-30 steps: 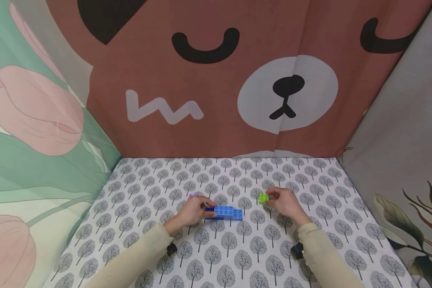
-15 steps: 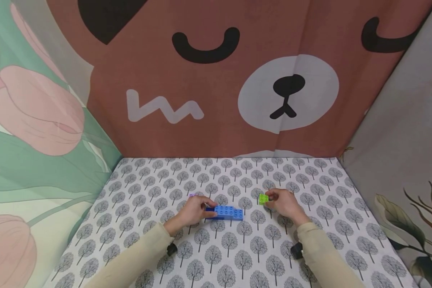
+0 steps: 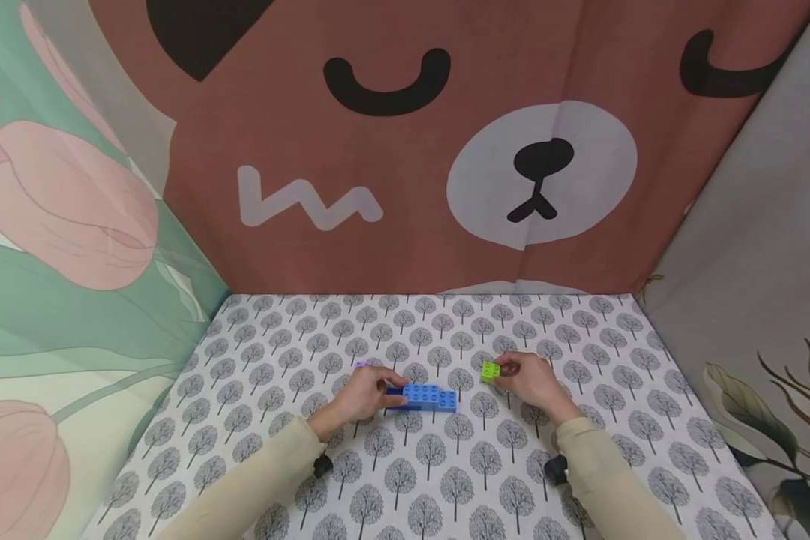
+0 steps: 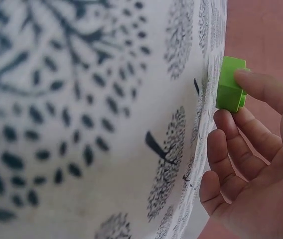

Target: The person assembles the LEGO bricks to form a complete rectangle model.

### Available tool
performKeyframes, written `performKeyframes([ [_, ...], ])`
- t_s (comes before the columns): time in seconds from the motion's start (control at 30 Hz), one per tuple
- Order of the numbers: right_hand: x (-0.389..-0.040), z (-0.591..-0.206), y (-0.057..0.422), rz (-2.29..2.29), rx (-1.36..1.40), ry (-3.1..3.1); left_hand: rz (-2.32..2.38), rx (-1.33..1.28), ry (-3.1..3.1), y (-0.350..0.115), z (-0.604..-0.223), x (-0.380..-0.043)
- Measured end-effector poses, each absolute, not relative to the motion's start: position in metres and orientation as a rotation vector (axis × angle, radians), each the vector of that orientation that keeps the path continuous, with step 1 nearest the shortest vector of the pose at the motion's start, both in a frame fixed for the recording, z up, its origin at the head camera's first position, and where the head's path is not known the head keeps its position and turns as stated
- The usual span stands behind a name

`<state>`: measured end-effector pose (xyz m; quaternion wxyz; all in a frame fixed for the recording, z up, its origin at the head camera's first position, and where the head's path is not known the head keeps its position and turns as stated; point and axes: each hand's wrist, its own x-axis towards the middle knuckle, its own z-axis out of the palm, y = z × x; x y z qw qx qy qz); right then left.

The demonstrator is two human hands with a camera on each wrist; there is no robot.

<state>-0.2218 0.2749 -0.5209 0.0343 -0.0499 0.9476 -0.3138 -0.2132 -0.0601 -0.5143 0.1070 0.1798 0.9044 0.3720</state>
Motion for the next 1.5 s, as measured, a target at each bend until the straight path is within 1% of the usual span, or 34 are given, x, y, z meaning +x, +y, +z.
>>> performKeyframes([
  [0.5, -0.212, -0.510, 0.261, -0.965, -0.205, 2.879, 1.087, 0.523, 2.667, -0.060, -0.514, -0.212],
  [1.03, -0.197, -0.504, 0.242, -0.999, -0.268, 2.857, 1.088, 0.527, 2.659, -0.060, -0.515, -0.213],
  [1.5, -0.191, -0.501, 0.229, -1.043, -0.289, 2.805, 1.098, 0.505, 2.660, -0.060, -0.514, -0.212],
])
